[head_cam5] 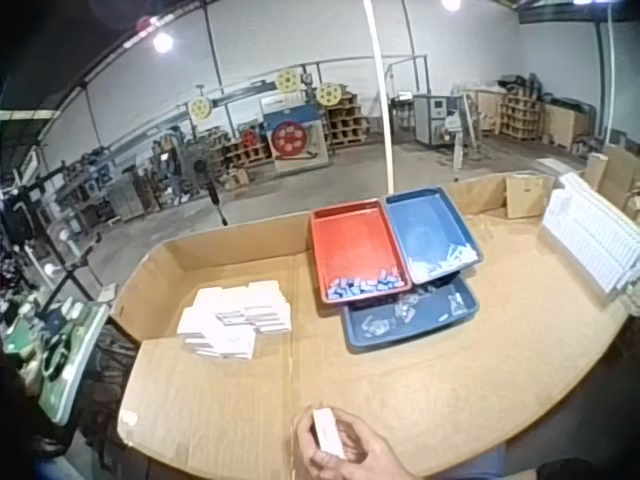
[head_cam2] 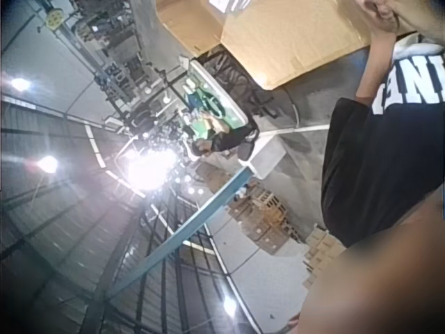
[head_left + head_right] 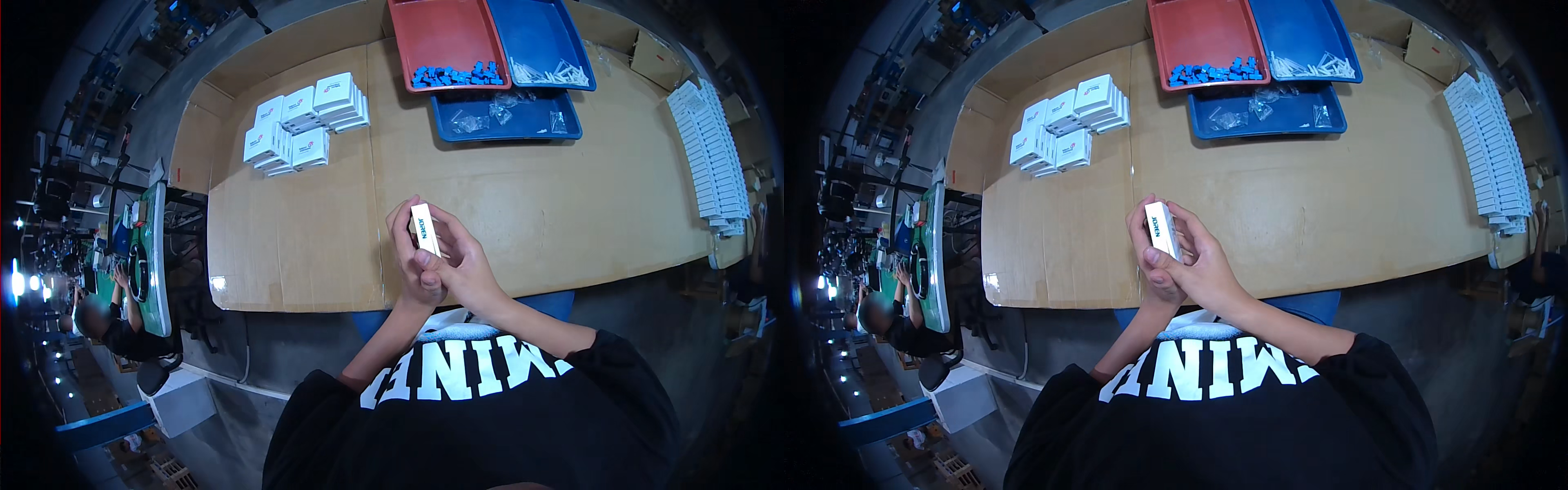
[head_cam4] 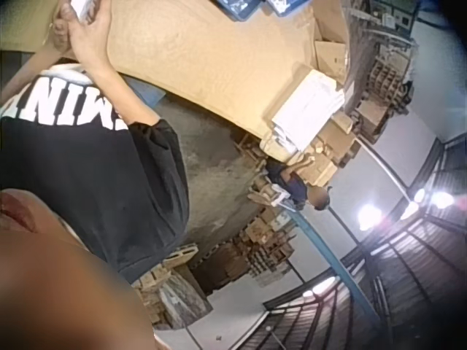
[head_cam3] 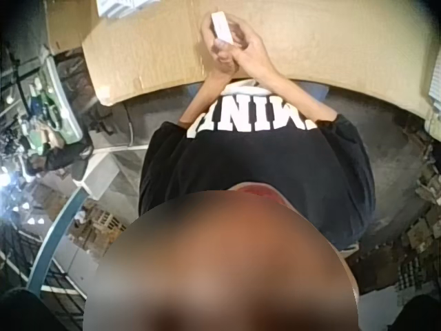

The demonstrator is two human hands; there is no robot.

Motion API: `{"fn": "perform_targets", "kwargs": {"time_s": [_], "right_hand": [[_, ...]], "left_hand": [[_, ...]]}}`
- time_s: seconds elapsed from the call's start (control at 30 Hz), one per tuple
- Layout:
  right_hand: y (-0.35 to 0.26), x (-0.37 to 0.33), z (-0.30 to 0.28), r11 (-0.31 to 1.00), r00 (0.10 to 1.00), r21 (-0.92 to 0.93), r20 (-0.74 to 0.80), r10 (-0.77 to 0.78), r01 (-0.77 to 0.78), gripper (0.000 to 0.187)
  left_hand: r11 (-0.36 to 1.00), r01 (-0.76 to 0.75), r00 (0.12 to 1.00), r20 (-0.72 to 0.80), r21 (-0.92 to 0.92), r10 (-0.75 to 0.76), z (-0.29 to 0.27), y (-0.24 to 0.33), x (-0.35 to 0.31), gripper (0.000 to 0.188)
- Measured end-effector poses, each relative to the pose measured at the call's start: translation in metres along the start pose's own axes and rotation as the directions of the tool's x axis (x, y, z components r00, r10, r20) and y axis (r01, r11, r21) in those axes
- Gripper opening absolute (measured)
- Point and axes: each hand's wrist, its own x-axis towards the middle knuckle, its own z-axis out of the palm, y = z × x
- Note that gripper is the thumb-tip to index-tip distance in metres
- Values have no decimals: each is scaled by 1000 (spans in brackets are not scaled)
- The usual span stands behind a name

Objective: The person opens a white box, removes a white plastic component, and places a small plastic bag of screws and two blue plastic pieces into it. They then close the white box and place it onto a stack of boxes.

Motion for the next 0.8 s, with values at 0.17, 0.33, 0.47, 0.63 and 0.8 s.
{"fn": "perform_targets", "kwargs": {"time_s": [0.17,0.33,0.47,0.63,0.8], "right_hand": [[6,-13,7,1000,1000,-5,21,3,-3,73],[11,-33,13,999,999,-31,19,-28,29,70],[7,-49,18,998,1000,-58,27,12,-10,68],[13,-68,16,992,999,-114,28,-45,48,61],[18,-79,7,984,999,-173,-17,-43,40,60]], "left_hand": [[1000,-10,999,-51,-6,10,-7,-1,-16,116],[998,-59,994,-92,-19,57,-10,7,-26,106],[997,-63,993,-106,-38,59,-11,16,-38,95],[987,-54,994,-98,-154,39,-13,19,-57,94],[998,30,997,67,-64,-26,-12,23,-67,109]]}}
